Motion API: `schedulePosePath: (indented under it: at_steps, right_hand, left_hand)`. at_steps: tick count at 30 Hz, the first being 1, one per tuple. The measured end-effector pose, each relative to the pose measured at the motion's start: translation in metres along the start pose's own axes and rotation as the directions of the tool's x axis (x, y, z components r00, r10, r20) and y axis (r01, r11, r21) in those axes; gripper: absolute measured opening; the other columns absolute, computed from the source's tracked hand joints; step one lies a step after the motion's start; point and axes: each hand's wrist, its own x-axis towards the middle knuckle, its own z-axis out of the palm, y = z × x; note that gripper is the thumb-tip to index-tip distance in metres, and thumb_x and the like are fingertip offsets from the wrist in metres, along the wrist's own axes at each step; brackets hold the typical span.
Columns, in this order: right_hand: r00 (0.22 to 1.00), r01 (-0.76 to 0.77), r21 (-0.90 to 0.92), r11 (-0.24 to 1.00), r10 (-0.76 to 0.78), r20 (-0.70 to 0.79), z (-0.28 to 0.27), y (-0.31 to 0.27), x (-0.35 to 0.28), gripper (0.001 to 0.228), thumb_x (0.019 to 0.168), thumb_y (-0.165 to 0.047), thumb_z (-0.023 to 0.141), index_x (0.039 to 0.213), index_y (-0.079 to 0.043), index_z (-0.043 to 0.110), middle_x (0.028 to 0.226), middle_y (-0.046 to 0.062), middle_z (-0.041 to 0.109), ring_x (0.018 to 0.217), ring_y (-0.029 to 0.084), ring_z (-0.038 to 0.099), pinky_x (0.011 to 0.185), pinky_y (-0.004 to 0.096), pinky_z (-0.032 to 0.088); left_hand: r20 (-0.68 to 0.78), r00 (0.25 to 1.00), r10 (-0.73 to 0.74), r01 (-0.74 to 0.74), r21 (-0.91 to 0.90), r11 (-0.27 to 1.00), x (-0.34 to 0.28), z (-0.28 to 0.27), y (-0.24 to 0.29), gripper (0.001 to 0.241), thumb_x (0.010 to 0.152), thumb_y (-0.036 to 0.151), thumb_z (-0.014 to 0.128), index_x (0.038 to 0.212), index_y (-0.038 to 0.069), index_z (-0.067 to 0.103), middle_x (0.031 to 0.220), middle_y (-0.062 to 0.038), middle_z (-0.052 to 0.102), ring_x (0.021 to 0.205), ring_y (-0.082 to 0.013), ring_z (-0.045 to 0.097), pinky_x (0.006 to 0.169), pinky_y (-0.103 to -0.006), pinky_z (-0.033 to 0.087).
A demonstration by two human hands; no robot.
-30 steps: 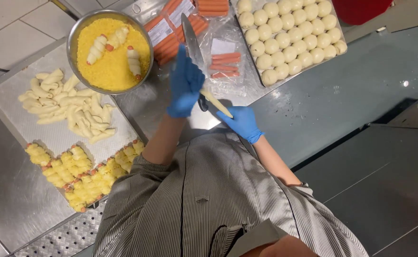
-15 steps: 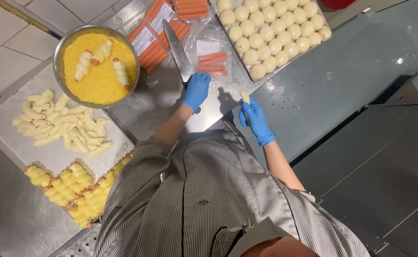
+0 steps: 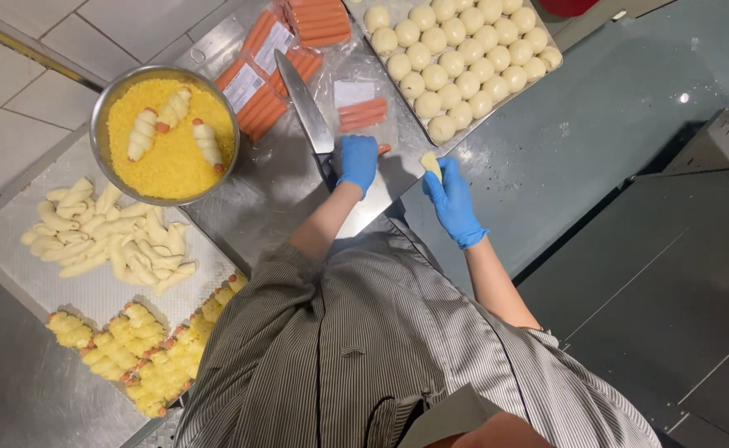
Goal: Preparing sausage rolls by wrapping strips of dough around sausages and coating them in breadcrumbs.
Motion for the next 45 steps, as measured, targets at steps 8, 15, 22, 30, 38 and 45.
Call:
schedulePosePath:
  at_steps: [8,15,22,30,38,45]
  right_hand:
    - [0.941,0.273,-0.181,0.945,-0.301,-0.152,-0.007,-0.025,0.013,0.026,0.095,-0.011,0.076,0.118,0.000,0.071,0.103,0.009,0.063,0.091,0.017,0.061,0.081,0.033,0.052]
    - [0.971,0.150,0.221,0.964,-0.102,-0.216,0.007,-0.016,0.035,0.024,0.088,-0.001,0.081,0.109,0.001,0.069,0.109,0.003,0.069,0.102,0.012,0.066,0.094,0.027,0.055]
    - [0.970,0.244,0.538,0.807,-0.208,-0.128,0.017,-0.106,0.043,0.019,0.089,-0.003,0.076,0.105,-0.003,0.065,0.107,0.004,0.065,0.096,0.012,0.063,0.085,0.027,0.055]
    - [0.939,0.343,0.618,0.707,-0.229,-0.258,0.028,-0.136,0.045,0.011,0.094,-0.011,0.072,0.095,-0.004,0.063,0.116,0.007,0.064,0.110,0.017,0.059,0.102,0.030,0.047]
    - [0.960,0.273,0.680,0.681,-0.232,-0.153,0.011,-0.153,0.036,0.012,0.091,-0.007,0.075,0.091,-0.005,0.063,0.111,0.006,0.064,0.103,0.016,0.060,0.092,0.030,0.050]
    - [0.944,0.322,0.605,0.729,-0.293,-0.149,-0.003,-0.157,0.036,0.021,0.087,-0.006,0.081,0.094,-0.007,0.061,0.110,0.006,0.065,0.101,0.014,0.061,0.093,0.028,0.052]
  left_hand:
    - [-0.545,0.827,0.138,-0.313,-0.243,0.918,-0.043,-0.086,-0.036,0.022,0.095,0.020,0.069,0.112,0.007,0.064,0.105,-0.013,0.068,0.099,-0.0337,0.060,0.088,-0.0454,0.048]
    - [-0.616,0.784,-0.073,-0.284,-0.462,0.840,-0.080,-0.186,-0.001,0.038,0.100,0.011,0.065,0.137,0.005,0.056,0.119,-0.016,0.061,0.111,-0.0379,0.059,0.097,-0.0457,0.047]
    - [-0.737,0.676,-0.017,-0.394,-0.381,0.836,-0.122,-0.265,0.052,0.046,0.104,0.012,0.060,0.148,0.008,0.048,0.135,-0.012,0.055,0.122,-0.0333,0.058,0.104,-0.0426,0.048]
    - [-0.758,0.652,-0.007,-0.403,-0.354,0.844,-0.138,-0.262,0.058,0.053,0.099,0.015,0.070,0.147,0.008,0.050,0.122,-0.008,0.061,0.108,-0.0282,0.062,0.095,-0.0392,0.051]
    - [-0.750,0.616,0.242,-0.428,-0.060,0.902,-0.134,-0.263,0.043,0.057,0.096,0.006,0.072,0.149,0.014,0.052,0.117,-0.003,0.067,0.092,-0.0196,0.065,0.080,-0.0346,0.052]
    - [-0.706,0.700,0.105,-0.510,-0.392,0.766,-0.152,-0.302,0.046,0.045,0.097,0.017,0.076,0.138,0.016,0.058,0.104,-0.002,0.070,0.085,-0.0217,0.069,0.073,-0.0340,0.053]
